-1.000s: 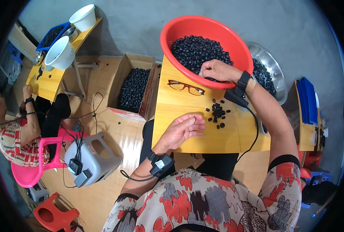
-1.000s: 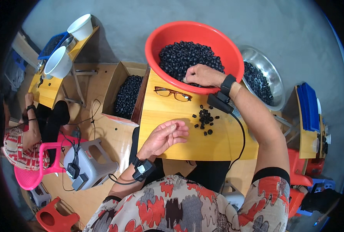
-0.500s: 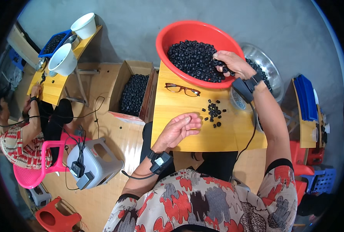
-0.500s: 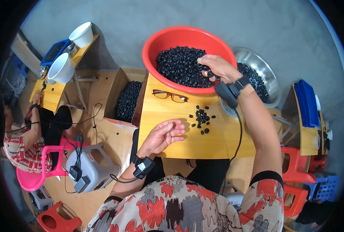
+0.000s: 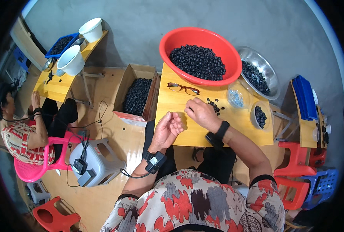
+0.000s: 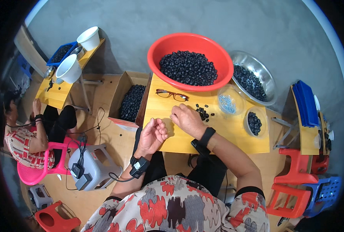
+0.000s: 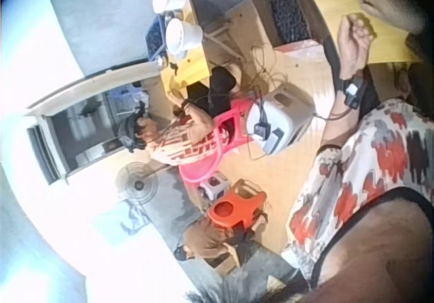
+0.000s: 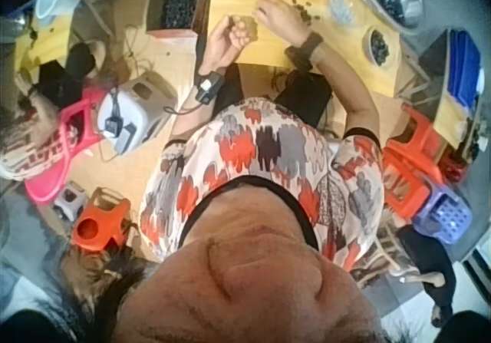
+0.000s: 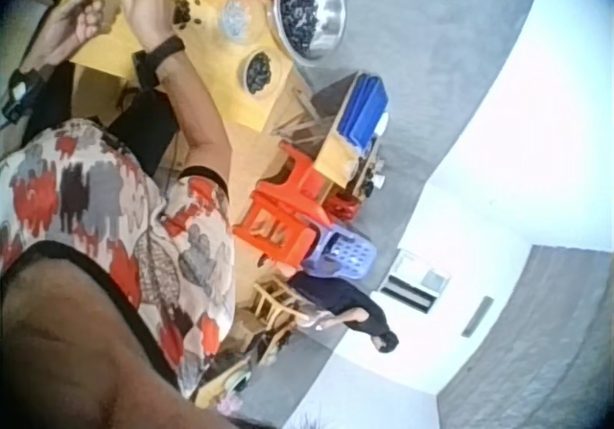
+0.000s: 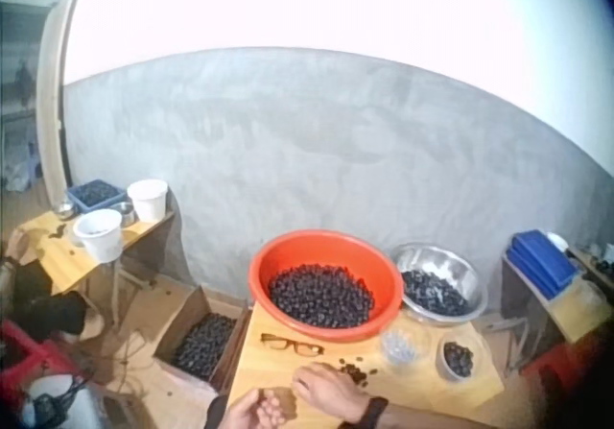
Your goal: Manually assembling small black plastic components at a workshop table.
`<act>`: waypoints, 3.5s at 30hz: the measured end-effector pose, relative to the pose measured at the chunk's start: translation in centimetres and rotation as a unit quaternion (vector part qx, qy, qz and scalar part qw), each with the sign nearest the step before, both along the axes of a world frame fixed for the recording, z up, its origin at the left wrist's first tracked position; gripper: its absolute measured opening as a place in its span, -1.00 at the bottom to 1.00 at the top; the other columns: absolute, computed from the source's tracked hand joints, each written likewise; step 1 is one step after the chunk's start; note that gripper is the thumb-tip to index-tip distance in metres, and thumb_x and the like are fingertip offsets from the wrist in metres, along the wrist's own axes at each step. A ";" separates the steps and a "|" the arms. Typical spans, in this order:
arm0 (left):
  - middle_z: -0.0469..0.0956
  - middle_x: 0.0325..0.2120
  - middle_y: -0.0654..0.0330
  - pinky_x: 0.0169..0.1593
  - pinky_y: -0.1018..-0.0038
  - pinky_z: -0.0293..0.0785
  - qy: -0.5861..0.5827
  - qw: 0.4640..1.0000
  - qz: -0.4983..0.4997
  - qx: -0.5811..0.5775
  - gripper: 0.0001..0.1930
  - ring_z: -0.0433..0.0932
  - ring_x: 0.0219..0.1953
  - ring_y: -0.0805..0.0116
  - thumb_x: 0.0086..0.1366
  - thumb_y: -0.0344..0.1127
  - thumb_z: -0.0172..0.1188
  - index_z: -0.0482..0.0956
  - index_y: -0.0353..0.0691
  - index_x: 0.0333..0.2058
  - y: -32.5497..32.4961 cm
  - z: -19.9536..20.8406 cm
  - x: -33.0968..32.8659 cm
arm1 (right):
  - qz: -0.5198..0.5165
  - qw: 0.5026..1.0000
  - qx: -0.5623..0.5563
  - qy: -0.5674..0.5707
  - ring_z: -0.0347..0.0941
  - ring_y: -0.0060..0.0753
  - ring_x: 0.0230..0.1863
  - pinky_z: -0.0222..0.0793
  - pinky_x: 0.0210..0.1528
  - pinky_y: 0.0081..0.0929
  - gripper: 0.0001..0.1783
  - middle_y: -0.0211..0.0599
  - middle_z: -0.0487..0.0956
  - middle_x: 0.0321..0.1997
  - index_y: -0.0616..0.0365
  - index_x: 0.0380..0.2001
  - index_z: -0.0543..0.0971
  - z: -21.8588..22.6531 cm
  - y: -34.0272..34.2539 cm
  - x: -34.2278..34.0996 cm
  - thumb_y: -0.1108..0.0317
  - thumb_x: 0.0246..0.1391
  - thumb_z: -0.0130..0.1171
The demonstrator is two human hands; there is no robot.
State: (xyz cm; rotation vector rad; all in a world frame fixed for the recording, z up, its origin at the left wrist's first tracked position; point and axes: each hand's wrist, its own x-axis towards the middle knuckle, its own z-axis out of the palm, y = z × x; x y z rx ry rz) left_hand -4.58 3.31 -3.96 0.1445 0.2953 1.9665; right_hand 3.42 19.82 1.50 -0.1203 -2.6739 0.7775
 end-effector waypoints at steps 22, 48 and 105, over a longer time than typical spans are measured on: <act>0.51 -0.37 0.23 -0.16 0.38 0.52 0.048 0.999 -0.009 -0.004 -0.75 0.51 -0.36 0.42 0.37 -0.16 -0.05 0.46 -0.22 -0.23 0.2 -0.7 -0.2 | -0.026 0.998 -0.016 0.050 0.42 -0.02 -0.19 0.34 -0.12 -0.28 -0.85 -0.06 0.49 -0.28 0.27 -0.33 0.50 3.0 1.2 3.4 0.47 0.01 0.03; 0.48 -0.09 0.10 -0.01 0.29 0.47 0.087 0.996 -0.012 -0.024 -0.72 0.47 -0.01 0.27 0.36 -0.21 -0.04 0.44 -0.26 -0.09 0.6 -0.3 0.1 | -0.128 0.985 -0.069 -0.090 0.47 -0.15 -0.33 0.37 -0.29 -0.31 -0.77 -0.20 0.52 -0.43 0.16 -0.27 0.51 -0.3 -1.4 9.7 0.32 -0.03 0.15; 0.45 -0.04 0.10 0.06 0.24 0.42 0.107 0.993 -0.024 -0.043 -0.71 0.44 0.03 0.26 0.37 -0.17 -0.07 0.42 -0.21 -0.07 0.5 0.1 0.2 | -0.304 0.952 0.013 -0.041 0.46 -0.10 -0.33 0.37 -0.28 -0.22 -0.83 -0.23 0.48 -0.35 0.06 -0.38 0.52 -2.7 4.9 12.9 0.27 -0.06 0.18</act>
